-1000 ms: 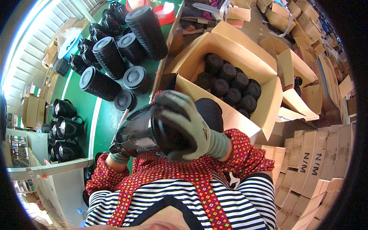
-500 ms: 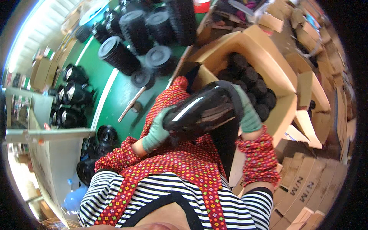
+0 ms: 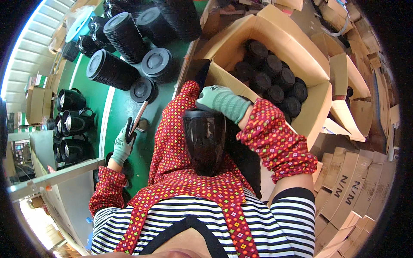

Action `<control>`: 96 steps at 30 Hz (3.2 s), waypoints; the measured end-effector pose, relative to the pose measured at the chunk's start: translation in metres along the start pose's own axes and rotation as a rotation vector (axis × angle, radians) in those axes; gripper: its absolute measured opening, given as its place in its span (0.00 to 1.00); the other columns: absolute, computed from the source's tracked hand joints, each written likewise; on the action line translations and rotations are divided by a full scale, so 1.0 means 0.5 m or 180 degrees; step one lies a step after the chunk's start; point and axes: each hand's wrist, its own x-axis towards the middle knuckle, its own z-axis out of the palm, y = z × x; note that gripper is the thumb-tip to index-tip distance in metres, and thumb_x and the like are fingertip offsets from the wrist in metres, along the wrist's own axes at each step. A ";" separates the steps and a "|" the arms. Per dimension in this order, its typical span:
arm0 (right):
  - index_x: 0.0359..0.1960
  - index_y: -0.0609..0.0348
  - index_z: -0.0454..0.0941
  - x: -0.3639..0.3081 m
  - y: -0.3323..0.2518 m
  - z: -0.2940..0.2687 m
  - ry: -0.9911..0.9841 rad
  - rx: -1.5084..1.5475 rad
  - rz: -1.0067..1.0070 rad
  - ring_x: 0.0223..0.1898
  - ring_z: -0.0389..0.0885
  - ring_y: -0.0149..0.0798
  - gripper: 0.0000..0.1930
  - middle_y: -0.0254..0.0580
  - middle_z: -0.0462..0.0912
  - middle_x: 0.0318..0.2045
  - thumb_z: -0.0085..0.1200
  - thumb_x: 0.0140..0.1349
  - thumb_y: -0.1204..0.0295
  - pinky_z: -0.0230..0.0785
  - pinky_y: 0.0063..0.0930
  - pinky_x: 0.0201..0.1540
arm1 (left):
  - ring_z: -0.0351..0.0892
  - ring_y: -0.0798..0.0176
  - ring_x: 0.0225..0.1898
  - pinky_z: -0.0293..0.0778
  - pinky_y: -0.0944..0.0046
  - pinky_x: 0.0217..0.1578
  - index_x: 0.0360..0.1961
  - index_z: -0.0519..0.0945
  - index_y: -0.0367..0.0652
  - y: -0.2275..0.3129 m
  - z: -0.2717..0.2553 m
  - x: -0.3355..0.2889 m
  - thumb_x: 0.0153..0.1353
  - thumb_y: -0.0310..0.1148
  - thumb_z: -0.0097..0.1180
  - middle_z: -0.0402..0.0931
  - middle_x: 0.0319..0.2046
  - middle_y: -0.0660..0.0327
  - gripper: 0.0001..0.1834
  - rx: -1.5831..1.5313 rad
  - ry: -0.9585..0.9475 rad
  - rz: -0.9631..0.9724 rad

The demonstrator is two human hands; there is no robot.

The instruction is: The person repeatedly picks up a black kettle, inserts a metal rod into the base, and secures a black lid. The person then places the assembled kettle on the table and repeats the process with additional units.

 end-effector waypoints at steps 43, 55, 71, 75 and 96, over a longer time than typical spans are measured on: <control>0.57 0.57 0.78 -0.140 -0.028 -0.124 0.1040 0.0629 -0.0675 0.46 0.77 0.53 0.35 0.49 0.77 0.43 0.72 0.50 0.53 0.67 0.48 0.53 | 0.84 0.40 0.48 0.69 0.36 0.63 0.31 0.86 0.36 0.490 -0.092 0.343 0.76 0.58 0.44 0.83 0.38 0.46 0.35 -0.3669 -0.2085 0.1630; 0.67 0.60 0.73 -0.181 -0.099 -0.162 0.0888 0.0311 0.0024 0.42 0.81 0.53 0.44 0.49 0.81 0.44 0.72 0.46 0.56 0.72 0.47 0.47 | 0.85 0.37 0.39 0.79 0.49 0.41 0.56 0.78 0.34 0.540 -0.114 0.390 0.49 0.37 0.71 0.84 0.39 0.44 0.33 -0.0075 -0.2329 0.1628; 0.63 0.64 0.75 -0.195 -0.015 -0.285 0.0443 0.0400 -0.1225 0.54 0.79 0.50 0.20 0.50 0.78 0.56 0.54 0.72 0.72 0.72 0.39 0.60 | 0.80 0.46 0.52 0.79 0.50 0.53 0.51 0.85 0.42 0.576 -0.094 0.317 0.49 0.36 0.71 0.81 0.51 0.54 0.25 -0.0073 -0.0557 0.2590; 0.65 0.64 0.74 -0.111 0.064 -0.177 0.1340 0.1886 -0.0746 0.60 0.78 0.44 0.20 0.47 0.77 0.62 0.53 0.75 0.72 0.69 0.34 0.66 | 0.83 0.46 0.49 0.82 0.52 0.50 0.48 0.87 0.42 0.581 -0.079 0.312 0.48 0.33 0.72 0.83 0.50 0.53 0.23 -0.0101 -0.0542 0.2641; 0.58 0.70 0.75 0.067 -0.003 0.020 0.2513 0.2727 -0.3041 0.51 0.80 0.55 0.20 0.55 0.77 0.54 0.61 0.67 0.74 0.70 0.58 0.59 | 0.84 0.53 0.40 0.81 0.55 0.39 0.47 0.79 0.43 0.741 0.047 0.333 0.60 0.51 0.62 0.80 0.40 0.56 0.24 -0.0555 -0.1847 0.2532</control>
